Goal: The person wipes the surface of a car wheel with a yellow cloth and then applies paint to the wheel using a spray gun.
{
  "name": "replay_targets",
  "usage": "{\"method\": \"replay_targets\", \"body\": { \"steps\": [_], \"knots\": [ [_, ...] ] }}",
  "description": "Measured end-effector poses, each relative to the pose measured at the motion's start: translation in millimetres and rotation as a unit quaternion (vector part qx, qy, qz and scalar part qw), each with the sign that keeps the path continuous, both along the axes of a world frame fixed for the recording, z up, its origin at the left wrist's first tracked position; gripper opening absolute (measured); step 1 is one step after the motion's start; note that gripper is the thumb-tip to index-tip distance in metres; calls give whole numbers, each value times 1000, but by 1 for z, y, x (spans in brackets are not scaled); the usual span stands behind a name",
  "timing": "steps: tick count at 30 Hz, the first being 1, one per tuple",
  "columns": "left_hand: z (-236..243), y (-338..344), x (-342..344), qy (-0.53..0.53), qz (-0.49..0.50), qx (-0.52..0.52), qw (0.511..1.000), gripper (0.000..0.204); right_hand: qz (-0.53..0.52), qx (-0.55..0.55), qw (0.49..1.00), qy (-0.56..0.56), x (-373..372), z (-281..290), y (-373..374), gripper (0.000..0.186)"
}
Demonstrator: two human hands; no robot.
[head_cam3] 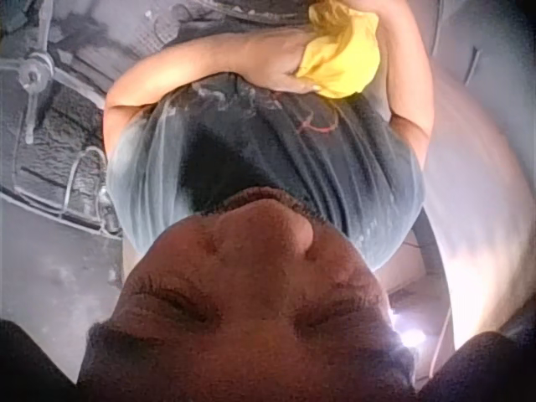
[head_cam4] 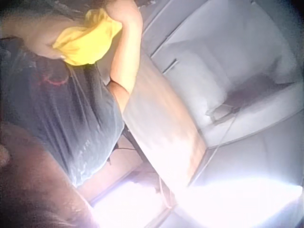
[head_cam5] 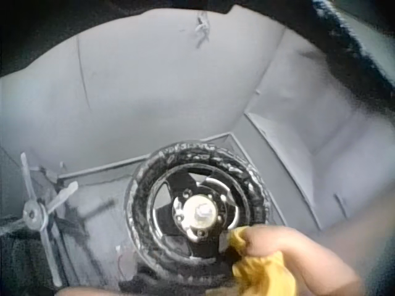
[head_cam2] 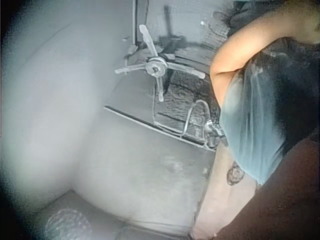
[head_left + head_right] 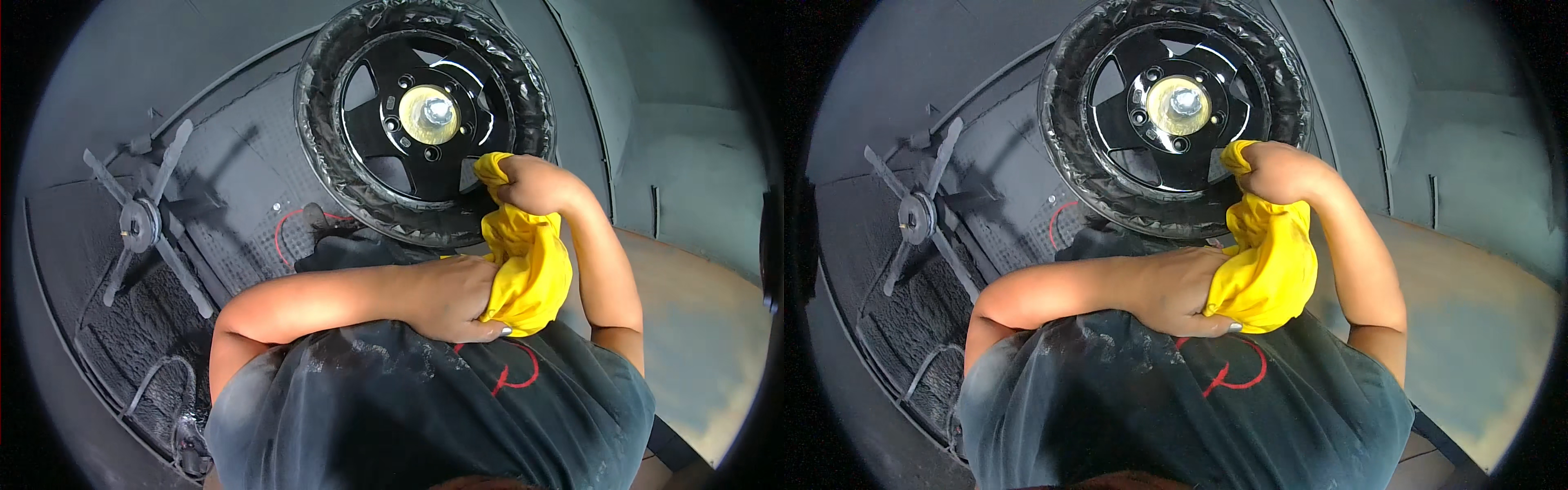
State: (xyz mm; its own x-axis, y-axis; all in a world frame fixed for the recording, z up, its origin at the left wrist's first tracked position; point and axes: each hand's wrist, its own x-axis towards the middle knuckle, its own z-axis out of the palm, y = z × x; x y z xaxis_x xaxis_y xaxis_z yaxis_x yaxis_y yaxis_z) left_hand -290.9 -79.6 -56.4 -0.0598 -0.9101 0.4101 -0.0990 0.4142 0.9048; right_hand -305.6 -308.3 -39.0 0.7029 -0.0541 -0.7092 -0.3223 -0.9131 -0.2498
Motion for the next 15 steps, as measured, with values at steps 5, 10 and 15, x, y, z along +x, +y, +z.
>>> {"method": "replay_targets", "body": {
  "steps": [5,10,15],
  "knots": [
    [-1,-4,-3,-12,-17,10,1000,32,96,-25,994,50,7,-20,36,33],
    [2,-6,-3,31,1,8,999,31,112,32,992,40,23,-25,56,30],
    [4,-9,-2,-6,-81,86,993,35,134,-52,987,71,22,-16,72,30]
  ]
}}
